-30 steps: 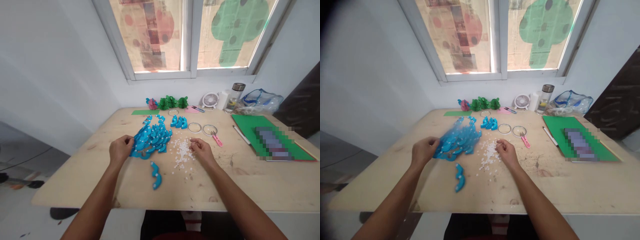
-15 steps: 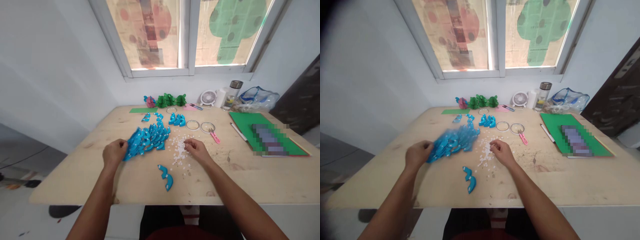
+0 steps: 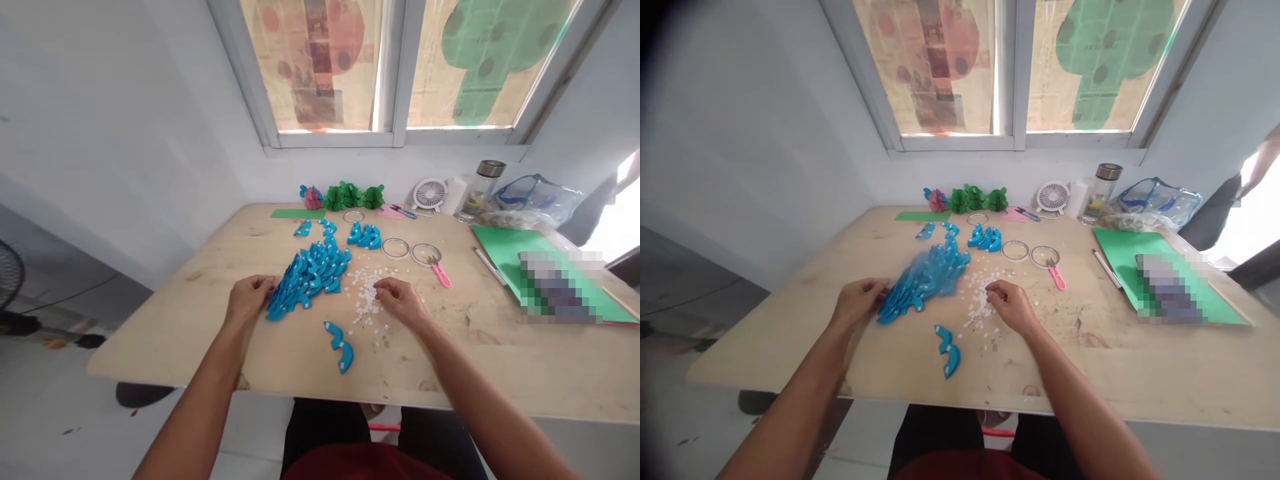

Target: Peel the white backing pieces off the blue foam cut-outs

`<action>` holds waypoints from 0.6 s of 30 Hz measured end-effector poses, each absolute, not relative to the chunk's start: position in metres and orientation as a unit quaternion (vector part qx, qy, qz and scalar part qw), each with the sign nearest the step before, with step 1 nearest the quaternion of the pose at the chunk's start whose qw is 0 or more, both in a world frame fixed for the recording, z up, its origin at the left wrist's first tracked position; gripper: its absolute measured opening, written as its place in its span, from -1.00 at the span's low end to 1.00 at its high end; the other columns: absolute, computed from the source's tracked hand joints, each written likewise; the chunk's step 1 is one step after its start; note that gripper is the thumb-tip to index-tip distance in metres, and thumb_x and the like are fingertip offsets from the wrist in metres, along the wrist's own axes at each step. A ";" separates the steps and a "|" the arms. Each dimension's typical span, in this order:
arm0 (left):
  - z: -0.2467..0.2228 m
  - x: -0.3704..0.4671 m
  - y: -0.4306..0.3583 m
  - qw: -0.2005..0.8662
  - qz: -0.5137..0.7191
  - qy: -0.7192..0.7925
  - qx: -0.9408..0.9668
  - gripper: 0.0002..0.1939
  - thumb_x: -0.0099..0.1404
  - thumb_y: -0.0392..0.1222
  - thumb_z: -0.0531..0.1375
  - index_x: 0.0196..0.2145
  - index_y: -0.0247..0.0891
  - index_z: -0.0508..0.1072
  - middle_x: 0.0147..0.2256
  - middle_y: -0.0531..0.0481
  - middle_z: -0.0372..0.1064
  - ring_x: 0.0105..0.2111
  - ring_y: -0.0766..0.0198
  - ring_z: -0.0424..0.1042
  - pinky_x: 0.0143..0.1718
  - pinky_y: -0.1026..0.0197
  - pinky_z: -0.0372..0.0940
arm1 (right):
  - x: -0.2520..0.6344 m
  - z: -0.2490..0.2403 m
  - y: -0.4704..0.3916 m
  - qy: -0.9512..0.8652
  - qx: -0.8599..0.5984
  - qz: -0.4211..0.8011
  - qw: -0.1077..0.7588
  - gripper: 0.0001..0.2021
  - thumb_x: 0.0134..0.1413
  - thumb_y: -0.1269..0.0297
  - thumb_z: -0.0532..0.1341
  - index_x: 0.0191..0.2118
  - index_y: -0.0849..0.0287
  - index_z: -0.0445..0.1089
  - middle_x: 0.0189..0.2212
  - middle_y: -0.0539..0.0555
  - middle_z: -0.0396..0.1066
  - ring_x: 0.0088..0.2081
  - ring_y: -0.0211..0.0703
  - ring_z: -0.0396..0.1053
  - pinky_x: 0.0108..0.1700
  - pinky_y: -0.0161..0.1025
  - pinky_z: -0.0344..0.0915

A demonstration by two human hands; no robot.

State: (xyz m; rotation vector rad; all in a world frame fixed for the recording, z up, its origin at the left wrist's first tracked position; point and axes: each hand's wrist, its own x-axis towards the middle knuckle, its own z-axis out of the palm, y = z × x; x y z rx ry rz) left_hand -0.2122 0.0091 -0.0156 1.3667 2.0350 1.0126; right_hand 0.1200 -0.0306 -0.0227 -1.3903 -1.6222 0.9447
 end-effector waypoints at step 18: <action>-0.011 -0.213 0.027 0.179 0.162 0.731 0.638 -0.55 -0.01 0.16 0.14 -0.33 -0.27 0.45 -0.47 -0.03 0.45 -0.41 0.15 0.42 -0.45 0.25 0.16 | 0.121 -0.025 -0.030 -0.651 -0.526 0.376 0.398 -0.79 -0.03 0.24 0.11 -0.30 0.21 0.41 -0.47 0.04 0.47 -0.44 -0.20 0.40 -0.38 -0.31 0.27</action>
